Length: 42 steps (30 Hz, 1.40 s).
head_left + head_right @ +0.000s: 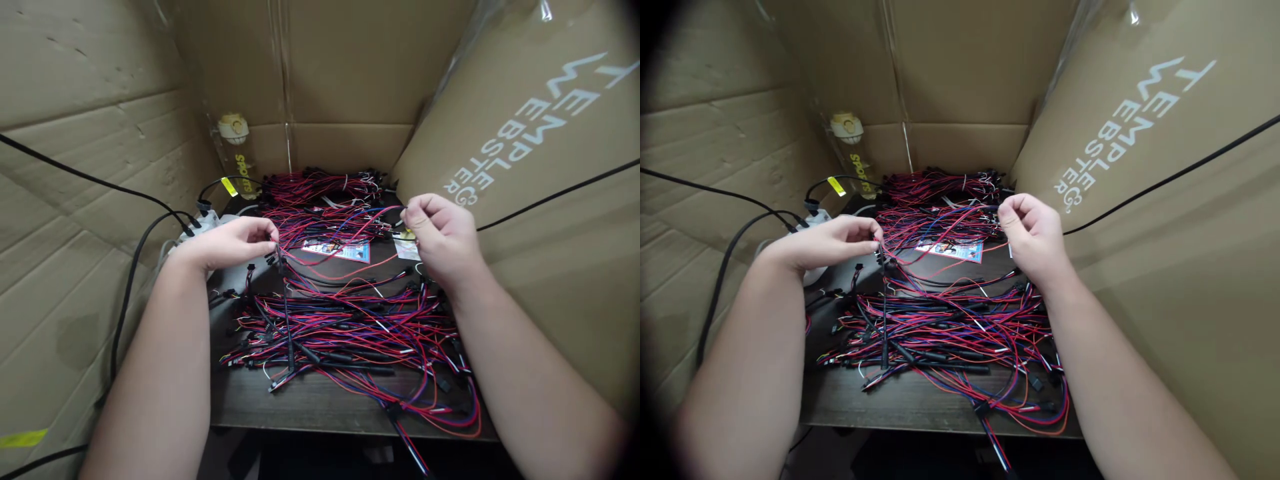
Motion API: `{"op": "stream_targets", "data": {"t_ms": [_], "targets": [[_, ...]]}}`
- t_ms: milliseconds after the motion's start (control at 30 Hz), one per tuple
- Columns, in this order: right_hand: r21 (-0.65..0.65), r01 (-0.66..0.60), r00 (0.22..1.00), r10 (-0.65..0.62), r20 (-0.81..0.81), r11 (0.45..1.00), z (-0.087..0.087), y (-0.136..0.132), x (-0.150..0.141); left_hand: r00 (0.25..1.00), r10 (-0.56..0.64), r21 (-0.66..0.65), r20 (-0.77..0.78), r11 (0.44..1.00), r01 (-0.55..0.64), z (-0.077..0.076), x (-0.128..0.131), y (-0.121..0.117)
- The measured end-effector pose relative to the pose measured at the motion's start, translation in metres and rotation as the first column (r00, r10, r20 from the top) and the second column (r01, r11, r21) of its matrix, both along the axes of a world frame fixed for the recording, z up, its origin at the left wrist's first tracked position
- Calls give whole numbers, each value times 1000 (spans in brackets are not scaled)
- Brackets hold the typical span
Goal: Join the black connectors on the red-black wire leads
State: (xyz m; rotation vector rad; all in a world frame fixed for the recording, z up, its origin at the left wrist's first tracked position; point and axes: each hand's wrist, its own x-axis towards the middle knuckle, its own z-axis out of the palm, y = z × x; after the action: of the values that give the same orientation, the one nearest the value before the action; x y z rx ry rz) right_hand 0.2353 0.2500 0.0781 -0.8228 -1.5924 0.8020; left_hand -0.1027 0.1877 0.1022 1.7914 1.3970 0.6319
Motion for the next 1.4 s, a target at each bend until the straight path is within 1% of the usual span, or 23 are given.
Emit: {"op": "stream_targets", "data": {"t_ms": [33, 100, 133, 200, 233, 300, 367, 400, 467, 500, 533, 567, 600, 667, 733, 833, 933, 1067, 1133, 1167, 1233, 1300, 1400], "targets": [[-36, -25, 999, 26, 20, 999, 0, -1, -1, 992, 18, 13, 128, 1000, -19, 1, 0, -1], [-110, -86, 996, 88, 11, 990, 1, -4, -4, 933, 41, 26, 358, 998, -53, 4, 3, -2], [-137, -122, 992, 119, -29, 983, 1, -6, -6, 887, 41, 26, 461, 998, -60, 5, 5, -2], [-192, -227, 969, 202, -140, 955, 2, -8, -7, 765, 26, 29, 643, 998, -58, 8, 11, -3], [-227, -298, 947, 257, -194, 927, 3, -8, -7, 690, 15, 43, 723, 997, -68, 10, 14, -4], [-297, -445, 887, 369, -277, 845, 4, -10, -6, 517, 22, 63, 856, 987, -146, 16, 20, -6], [-352, -556, 828, 466, -311, 753, 4, -11, -2, 311, 67, 9, 948, 972, -236, 23, 24, -10], [-367, -595, 803, 505, -317, 715, 4, -12, 0, 205, 96, -42, 974, 968, -249, 27, 26, -11], [-394, -653, 756, 583, -296, 647, 4, -12, 6, 19, 125, -118, 992, 970, -214, 34, 26, -15], [-417, -673, 733, 625, -268, 611, 5, -13, 9, -44, 123, -129, 991, 974, -188, 36, 26, -17], [-448, -687, 706, 670, -229, 572, 5, -13, 12, -78, 117, -128, 990, 978, -165, 37, 25, -18], [-491, -693, 673, 717, -179, 528, 6, -13, 15, -83, 111, -122, 990, 982, -143, 38, 24, -19], [-541, -689, 633, 764, -124, 483, 7, -14, 17, -63, 105, -112, 992, 986, -121, 38, 24, -19], [-642, -659, 540, 841, -40, 392, 10, -17, 21, 14, 101, -99, 995, 991, -89, 36, 23, -19], [-707, -632, 469, 883, -23, 318, 13, -23, 20, 78, 102, -94, 992, 991, -97, 32, 24, -17], [-734, -633, 437, 897, -74, 248, 17, -33, 15, 150, 128, -100, 980, 978, -182, 27, 27, -14], [-724, -655, 429, 895, -120, 217, 21, -40, 11, 225, 150, -89, 963, 962, -258, 25, 28, -12], [-716, -654, 428, 900, -85, 243, 25, -43, 11, 253, 140, -63, 957, 955, -290, 25, 28, -12], [-740, -617, 419, 908, -23, 266, 26, -44, 11, 261, 144, -60, 955, 950, -305, 25, 27, -12], [-754, -590, 417, 909, 22, 289, 26, -45, 10, 269, 150, -60, 951, 947, -315, 24, 26, -11], [-767, -529, 422, 897, 134, 363, 25, -47, 8, 283, 152, -51, 947, 941, -336, 24, 25, -10], [-749, -479, 420, 869, 262, 458, 25, -49, 7, 280, 137, -34, 950, 939, -342, 23, 23, -10], [-694, -455, 421, 822, 385, 558, 24, -49, 7, 223, 105, -30, 969, 949, -315, 22, 22, -9]]}}
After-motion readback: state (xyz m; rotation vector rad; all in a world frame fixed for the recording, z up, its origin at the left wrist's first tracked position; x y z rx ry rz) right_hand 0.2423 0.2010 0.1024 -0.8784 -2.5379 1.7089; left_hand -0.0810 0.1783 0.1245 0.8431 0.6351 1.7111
